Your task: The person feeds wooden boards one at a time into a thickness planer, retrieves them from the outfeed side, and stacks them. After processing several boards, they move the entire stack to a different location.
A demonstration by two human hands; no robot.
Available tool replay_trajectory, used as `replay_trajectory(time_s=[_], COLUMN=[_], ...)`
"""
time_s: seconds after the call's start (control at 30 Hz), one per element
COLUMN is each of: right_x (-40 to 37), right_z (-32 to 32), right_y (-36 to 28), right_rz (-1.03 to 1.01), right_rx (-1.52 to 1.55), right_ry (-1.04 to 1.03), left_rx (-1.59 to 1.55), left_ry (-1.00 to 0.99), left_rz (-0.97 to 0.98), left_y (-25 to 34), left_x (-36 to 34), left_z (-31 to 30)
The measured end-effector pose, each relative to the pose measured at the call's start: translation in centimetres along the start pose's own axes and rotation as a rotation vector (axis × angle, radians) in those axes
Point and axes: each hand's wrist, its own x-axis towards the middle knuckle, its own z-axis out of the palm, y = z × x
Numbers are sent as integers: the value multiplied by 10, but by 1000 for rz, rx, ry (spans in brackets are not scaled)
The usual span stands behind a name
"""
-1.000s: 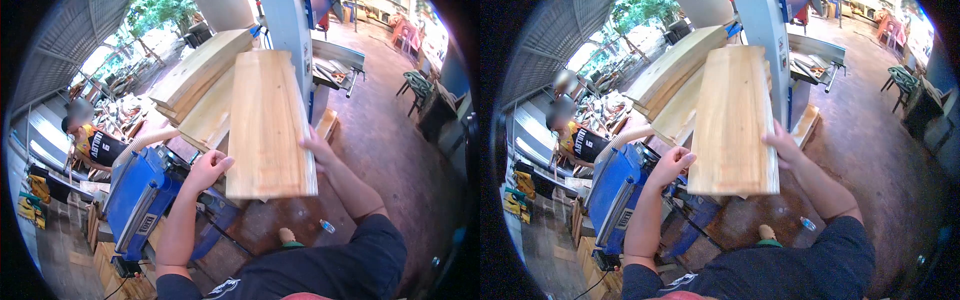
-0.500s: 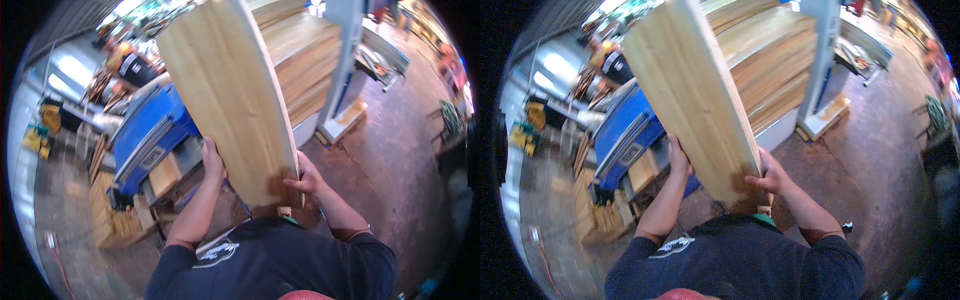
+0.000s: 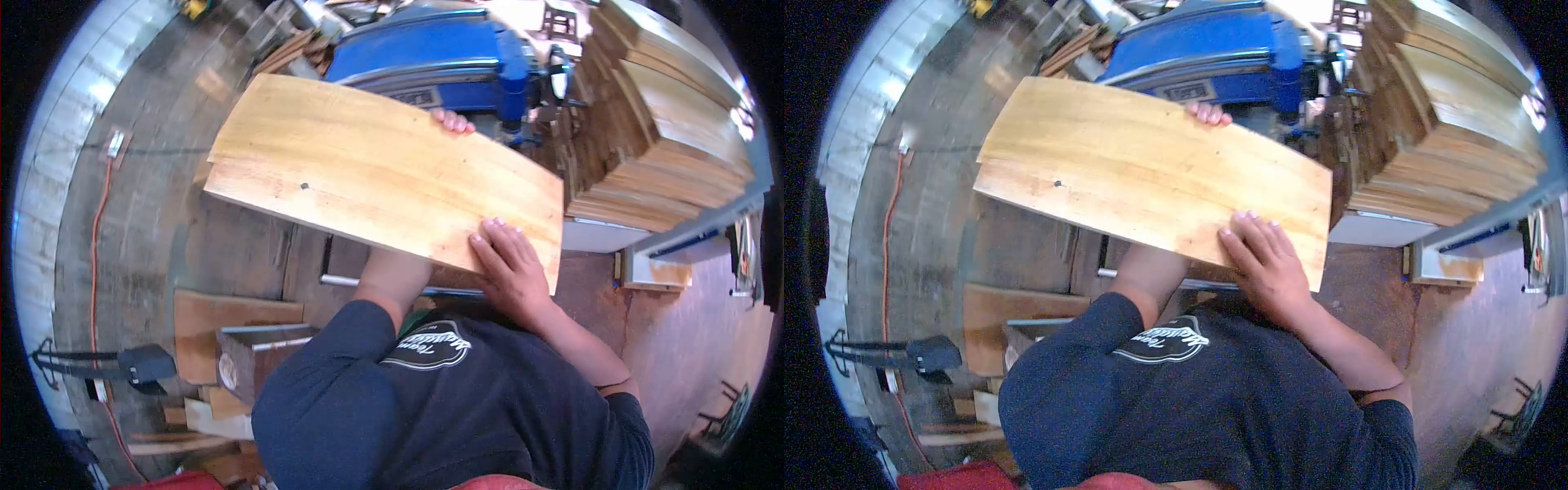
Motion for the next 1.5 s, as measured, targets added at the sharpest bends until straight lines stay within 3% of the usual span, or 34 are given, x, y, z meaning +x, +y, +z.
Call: replay_trajectory(time_s=[0.23, 0.33, 0.43, 0.6, 1.03, 1.17, 1.2, 1.23, 1.27, 1.33, 1.4, 1.47, 1.5], right_x=[22, 16, 13, 19, 17, 23, 21, 17, 16, 24, 23, 20, 13], right_z=[45, 62, 74, 89, 80, 76, 77, 80, 82, 84, 98, 114, 129], right_y=[-30, -27, -20, -28, -10, -2, 2, 8, 12, 17, 22, 25, 31], right_rz=[-30, -61, -63, -53, -22, 50, 40, 200, 362, 377, 647, 714, 730], right_rx=[-118, -125, -107, -106, -44, 110, 114, 180, 247, 299, 319, 368, 458], right_ry=[-153, -165, -191, -204, -309, -254, -250, -268, -289, -263, -323, -331, -325], left_rx=[38, 9, 61, 111, 93, 72, 73, 77, 87, 421, 660, 748, 770], left_ry=[-172, -227, -150, -187, -125, -63, 65, 191, 188, 1468, 1623, 1525, 1597], left_rz=[206, 146, 109, 214, 263, 213, 201, 188, 187, 439, 123, 20, -69], left_y=[80, 99, 112, 142, 135, 131, 129, 127, 124, 116, 122, 128, 131], left_x=[-12, -27, -40, -72, -107, -154, -172, -182, -168, -119, -123, -148, -149], left_z=[16, 3, 18, 3, -17, -31, -28, -21, 11, 90, 109, 105, 111])
